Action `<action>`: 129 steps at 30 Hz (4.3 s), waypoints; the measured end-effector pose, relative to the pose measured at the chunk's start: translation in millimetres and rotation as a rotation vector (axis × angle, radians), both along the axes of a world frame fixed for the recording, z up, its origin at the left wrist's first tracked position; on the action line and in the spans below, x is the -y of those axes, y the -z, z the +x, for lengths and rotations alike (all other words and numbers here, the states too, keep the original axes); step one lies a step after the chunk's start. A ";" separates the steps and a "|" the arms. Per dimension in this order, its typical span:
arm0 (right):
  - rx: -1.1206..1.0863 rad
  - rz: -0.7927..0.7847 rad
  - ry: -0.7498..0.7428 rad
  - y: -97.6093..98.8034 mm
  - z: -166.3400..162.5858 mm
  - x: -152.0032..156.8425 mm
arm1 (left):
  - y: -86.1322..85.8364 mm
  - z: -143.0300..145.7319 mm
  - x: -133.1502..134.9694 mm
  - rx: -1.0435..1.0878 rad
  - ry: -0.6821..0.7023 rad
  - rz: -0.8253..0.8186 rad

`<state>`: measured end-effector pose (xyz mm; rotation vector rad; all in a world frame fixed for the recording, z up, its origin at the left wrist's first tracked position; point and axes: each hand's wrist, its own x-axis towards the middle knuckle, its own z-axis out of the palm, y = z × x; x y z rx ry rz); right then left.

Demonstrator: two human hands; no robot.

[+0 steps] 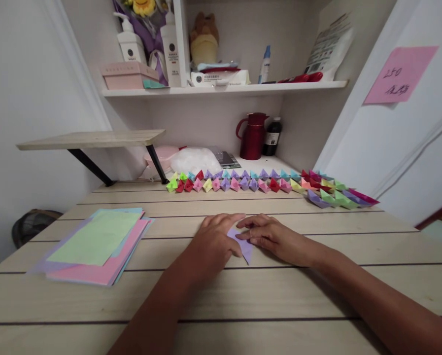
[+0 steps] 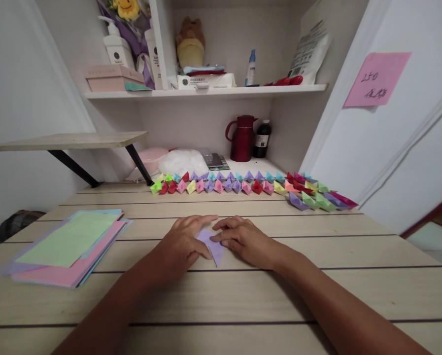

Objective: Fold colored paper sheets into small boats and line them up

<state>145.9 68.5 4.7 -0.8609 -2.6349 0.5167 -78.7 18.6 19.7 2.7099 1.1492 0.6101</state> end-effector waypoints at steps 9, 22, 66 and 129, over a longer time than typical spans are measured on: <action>0.022 -0.057 -0.044 -6.8 5.6 1.0 | -2.6 -6.0 0.7 -0.056 -0.032 -0.033; -0.165 0.072 0.186 12.5 -26.4 -4.9 | 4.7 -10.9 -10.3 0.021 -0.238 -0.069; 0.018 0.213 0.389 13.5 -19.1 11.3 | 13.2 -10.0 -5.7 -0.169 -0.256 -0.245; -0.763 -0.430 0.311 8.8 -38.2 10.2 | 28.6 32.1 -19.6 1.310 -0.343 -0.656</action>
